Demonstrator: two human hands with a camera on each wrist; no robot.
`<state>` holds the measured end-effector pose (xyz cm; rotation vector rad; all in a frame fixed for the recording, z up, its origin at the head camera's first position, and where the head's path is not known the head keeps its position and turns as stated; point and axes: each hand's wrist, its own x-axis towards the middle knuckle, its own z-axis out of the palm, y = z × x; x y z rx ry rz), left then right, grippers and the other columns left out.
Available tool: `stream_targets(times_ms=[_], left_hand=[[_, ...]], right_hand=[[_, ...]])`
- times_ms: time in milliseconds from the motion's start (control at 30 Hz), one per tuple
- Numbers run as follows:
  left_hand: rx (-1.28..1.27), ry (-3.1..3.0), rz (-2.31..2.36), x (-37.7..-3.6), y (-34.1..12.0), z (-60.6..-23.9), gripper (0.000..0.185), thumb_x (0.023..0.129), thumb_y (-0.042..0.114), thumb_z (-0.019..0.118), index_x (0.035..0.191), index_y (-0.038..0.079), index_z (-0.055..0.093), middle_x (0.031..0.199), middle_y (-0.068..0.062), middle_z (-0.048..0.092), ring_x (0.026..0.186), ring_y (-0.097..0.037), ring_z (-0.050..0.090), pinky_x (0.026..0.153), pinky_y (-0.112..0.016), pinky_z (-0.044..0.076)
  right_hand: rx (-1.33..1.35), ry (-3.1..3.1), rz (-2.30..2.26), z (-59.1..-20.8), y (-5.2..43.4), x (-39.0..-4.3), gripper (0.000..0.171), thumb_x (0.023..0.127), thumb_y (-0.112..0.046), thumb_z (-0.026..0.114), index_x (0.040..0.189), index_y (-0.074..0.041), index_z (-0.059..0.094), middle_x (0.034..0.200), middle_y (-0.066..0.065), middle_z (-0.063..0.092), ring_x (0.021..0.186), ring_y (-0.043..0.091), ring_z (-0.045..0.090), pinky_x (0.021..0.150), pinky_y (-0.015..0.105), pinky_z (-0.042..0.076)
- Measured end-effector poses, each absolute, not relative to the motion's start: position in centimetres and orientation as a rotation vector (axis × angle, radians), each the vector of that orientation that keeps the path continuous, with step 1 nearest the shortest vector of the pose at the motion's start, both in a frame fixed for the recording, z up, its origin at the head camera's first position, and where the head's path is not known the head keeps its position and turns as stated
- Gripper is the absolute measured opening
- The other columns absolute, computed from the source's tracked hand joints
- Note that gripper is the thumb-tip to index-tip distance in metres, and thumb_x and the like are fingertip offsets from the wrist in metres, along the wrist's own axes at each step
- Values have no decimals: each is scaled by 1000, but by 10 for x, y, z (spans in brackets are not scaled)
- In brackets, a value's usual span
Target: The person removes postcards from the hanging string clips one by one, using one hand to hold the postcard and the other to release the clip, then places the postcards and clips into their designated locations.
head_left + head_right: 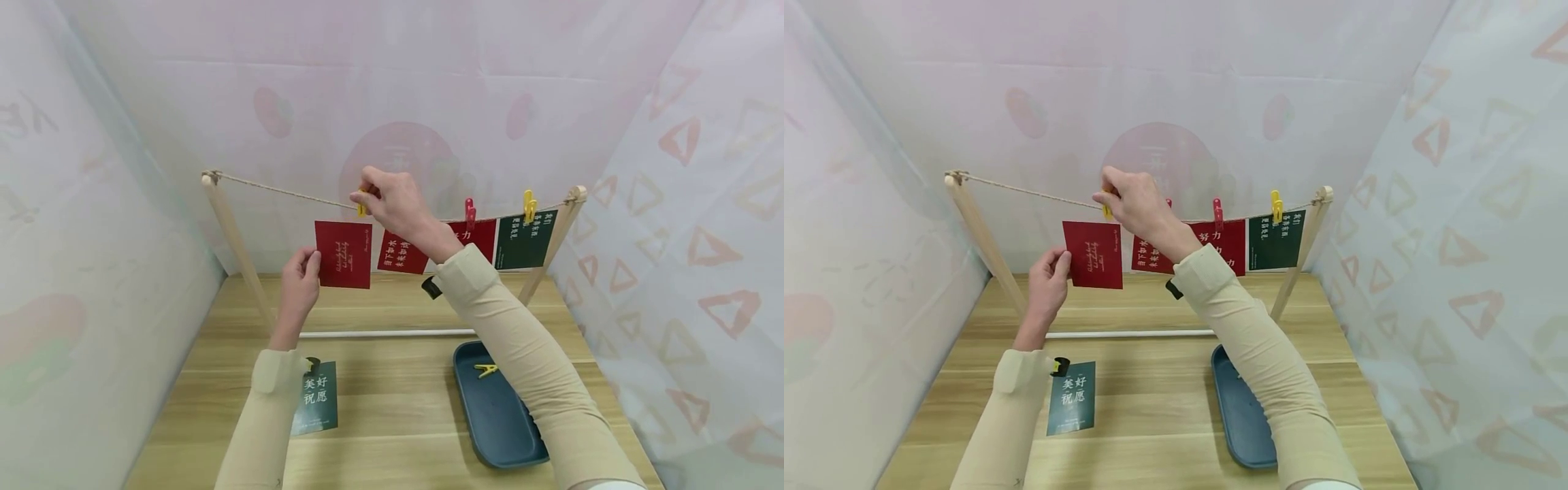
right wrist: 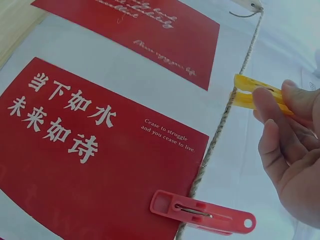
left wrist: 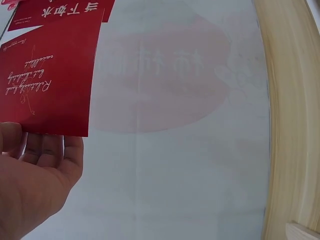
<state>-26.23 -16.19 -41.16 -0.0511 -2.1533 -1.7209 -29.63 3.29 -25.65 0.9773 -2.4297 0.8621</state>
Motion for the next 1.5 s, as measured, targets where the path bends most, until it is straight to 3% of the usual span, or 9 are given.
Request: stream_targets(times_ms=[167,467,767,933,1167,1500], left_hand=[[-60,-2149,-1700,-268,-171,-431,27,103,17,50,106,-6,61,77,-11,51,65,-6,42,57,-16,38],[-52,-2188,-1685,-262,-177,-433,33,103,26,49,111,-3,62,95,-20,63,79,-14,57,67,-15,49],[11,-2222,-1740,-250,-177,-424,31,104,17,47,116,-8,59,102,-25,62,85,-21,56,68,-12,45],[49,-2242,-1757,-238,-178,-420,30,103,14,47,118,-10,59,107,-28,63,86,-18,59,71,-13,48],[160,-2182,-1840,-235,-190,-456,38,103,30,48,122,-1,59,113,-19,64,91,-11,61,75,-15,52],[276,-2216,-1858,-213,-199,-487,35,103,30,49,116,0,61,109,-21,65,83,-9,63,71,-21,55]], right_hand=[[980,-2437,923,-257,35,-295,17,95,-22,65,90,-6,59,78,5,69,67,13,61,60,22,48],[940,-2420,1002,-255,40,-283,24,93,-22,68,105,-3,60,88,7,69,72,16,64,66,23,54],[904,-2430,1023,-270,48,-268,29,92,-23,69,114,-5,61,94,6,68,64,15,60,62,24,50],[960,-2461,950,-286,54,-263,32,91,-21,71,116,-3,62,94,7,67,71,16,58,65,23,51],[1002,-2519,832,-318,63,-259,36,90,-22,72,119,-3,63,97,7,67,74,14,59,68,23,53],[884,-2696,851,-382,91,-256,37,92,-24,70,121,-2,64,106,11,70,77,19,63,72,31,56]])
